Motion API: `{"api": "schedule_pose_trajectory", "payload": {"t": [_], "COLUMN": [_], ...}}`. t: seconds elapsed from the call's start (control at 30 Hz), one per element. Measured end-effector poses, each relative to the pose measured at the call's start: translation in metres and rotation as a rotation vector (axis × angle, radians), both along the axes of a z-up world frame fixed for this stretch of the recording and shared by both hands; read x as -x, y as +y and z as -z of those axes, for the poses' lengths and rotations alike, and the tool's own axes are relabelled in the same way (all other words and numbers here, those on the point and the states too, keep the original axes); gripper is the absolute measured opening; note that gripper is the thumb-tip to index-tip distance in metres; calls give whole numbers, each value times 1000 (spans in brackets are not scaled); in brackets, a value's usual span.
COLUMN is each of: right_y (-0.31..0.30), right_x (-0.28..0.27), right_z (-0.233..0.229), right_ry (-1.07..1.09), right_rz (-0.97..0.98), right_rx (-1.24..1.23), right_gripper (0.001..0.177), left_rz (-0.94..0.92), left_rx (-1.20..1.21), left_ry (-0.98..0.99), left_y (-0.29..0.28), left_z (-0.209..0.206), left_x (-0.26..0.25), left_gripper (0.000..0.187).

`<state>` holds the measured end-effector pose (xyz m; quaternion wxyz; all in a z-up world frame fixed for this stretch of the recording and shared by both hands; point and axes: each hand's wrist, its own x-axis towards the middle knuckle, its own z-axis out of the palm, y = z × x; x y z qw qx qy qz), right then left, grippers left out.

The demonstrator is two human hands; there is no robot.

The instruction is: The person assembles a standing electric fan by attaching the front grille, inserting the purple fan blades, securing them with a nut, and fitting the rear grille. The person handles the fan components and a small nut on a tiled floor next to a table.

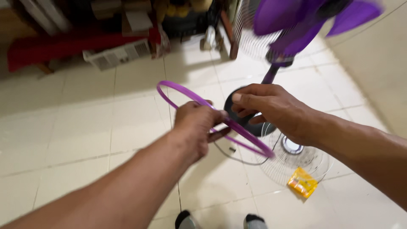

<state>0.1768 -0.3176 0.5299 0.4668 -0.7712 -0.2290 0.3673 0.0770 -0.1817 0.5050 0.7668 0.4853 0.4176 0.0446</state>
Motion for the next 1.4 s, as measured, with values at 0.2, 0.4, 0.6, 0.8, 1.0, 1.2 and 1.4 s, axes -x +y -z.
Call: {"api": "schedule_pose_trajectory", "payload": {"t": [0.2, 0.4, 0.6, 0.8, 1.0, 1.2, 1.4], "right_y": [-6, -27, -79, -111, -142, -195, -227], "right_x": [-15, -38, -65, -66, -77, -119, -195], "right_z": [-104, -170, -216, -234, -212, -191, -147], "right_ry": [-6, -291, -217, -183, -397, -378, -336], "right_rz": [-77, 125, 314, 472, 825, 1087, 948], "right_rx": [-139, -213, -696, -777, -377, -260, -66], "right_gripper": [40, 21, 18, 24, 19, 17, 34], "left_rz": [251, 318, -558, -252, -236, -195, -88], "left_rx": [-809, -836, -859, -512, -477, -678, -1057], "left_ry": [-367, -264, 213, 24, -154, -220, -156], "left_y": [-94, -92, 29, 75, 56, 15, -36], "left_z": [-89, -105, -156, -200, -213, -203, -176], "left_x": [-18, -10, 50, 46, 3, -34, -91], "left_gripper": [32, 60, 87, 61, 25, 24, 25]}}
